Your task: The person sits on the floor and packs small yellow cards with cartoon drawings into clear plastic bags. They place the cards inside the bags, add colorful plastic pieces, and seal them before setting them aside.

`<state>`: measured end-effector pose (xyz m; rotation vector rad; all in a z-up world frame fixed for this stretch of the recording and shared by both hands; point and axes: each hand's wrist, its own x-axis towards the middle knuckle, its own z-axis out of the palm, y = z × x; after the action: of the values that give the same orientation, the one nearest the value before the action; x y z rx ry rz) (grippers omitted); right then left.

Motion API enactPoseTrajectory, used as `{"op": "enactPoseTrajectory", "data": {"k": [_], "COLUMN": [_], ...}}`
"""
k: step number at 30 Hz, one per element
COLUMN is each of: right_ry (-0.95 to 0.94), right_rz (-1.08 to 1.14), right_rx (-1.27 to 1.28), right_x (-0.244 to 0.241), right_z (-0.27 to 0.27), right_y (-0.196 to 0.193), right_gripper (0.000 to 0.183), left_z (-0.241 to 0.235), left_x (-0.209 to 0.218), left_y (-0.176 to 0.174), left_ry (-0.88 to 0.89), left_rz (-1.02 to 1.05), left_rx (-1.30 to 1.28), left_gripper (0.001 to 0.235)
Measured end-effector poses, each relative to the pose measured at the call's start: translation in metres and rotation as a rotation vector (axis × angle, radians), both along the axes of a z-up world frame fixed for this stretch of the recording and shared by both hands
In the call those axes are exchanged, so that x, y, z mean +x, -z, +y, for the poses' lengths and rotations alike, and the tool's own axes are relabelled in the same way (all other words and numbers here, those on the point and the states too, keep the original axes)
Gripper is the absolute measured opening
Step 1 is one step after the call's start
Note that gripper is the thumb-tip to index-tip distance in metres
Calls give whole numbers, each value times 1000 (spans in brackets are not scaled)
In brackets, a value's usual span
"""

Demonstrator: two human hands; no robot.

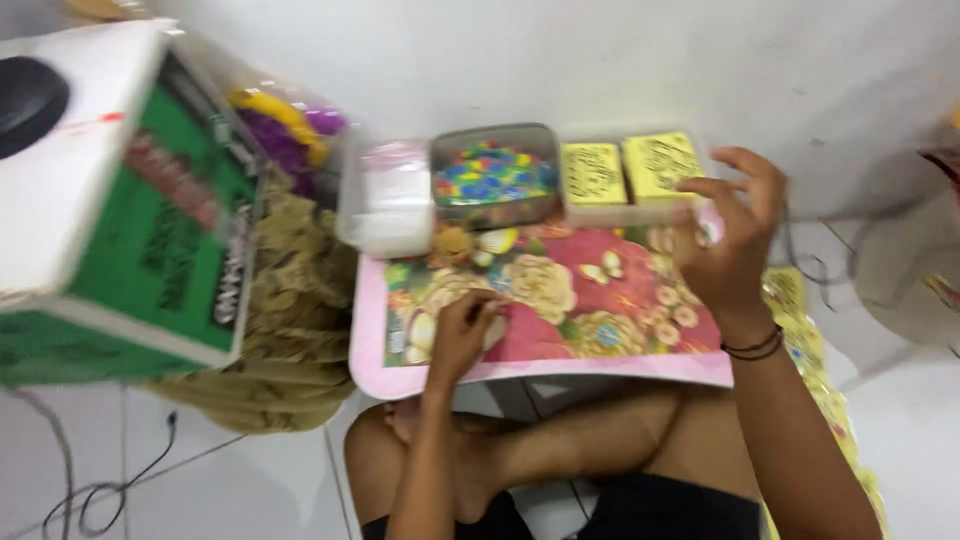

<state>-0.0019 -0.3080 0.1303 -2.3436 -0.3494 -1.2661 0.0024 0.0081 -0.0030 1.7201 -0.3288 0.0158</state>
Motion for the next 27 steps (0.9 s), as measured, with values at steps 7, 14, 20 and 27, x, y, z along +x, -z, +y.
{"op": "enactPoseTrajectory", "data": {"k": [7,14,20,27], "right_ry": [-281,-352,-384,-444], "right_rz": [-62,567,661,615], "right_rx": [-470,-634,-468,-276], "right_x": [108,169,194,180], "right_z": [169,260,279,270], "right_y": [1,37,65,46], "right_gripper": [25,32,38,14], "left_z": [12,20,20,19], "left_x": [0,-4,0,0], "left_y": [0,-19,-14,-17], "left_ry": [-14,52,56,64], "left_rz": [-71,-101,-109,-92], "left_rx": [57,101,106,114], "left_gripper": [15,16,14,15]}}
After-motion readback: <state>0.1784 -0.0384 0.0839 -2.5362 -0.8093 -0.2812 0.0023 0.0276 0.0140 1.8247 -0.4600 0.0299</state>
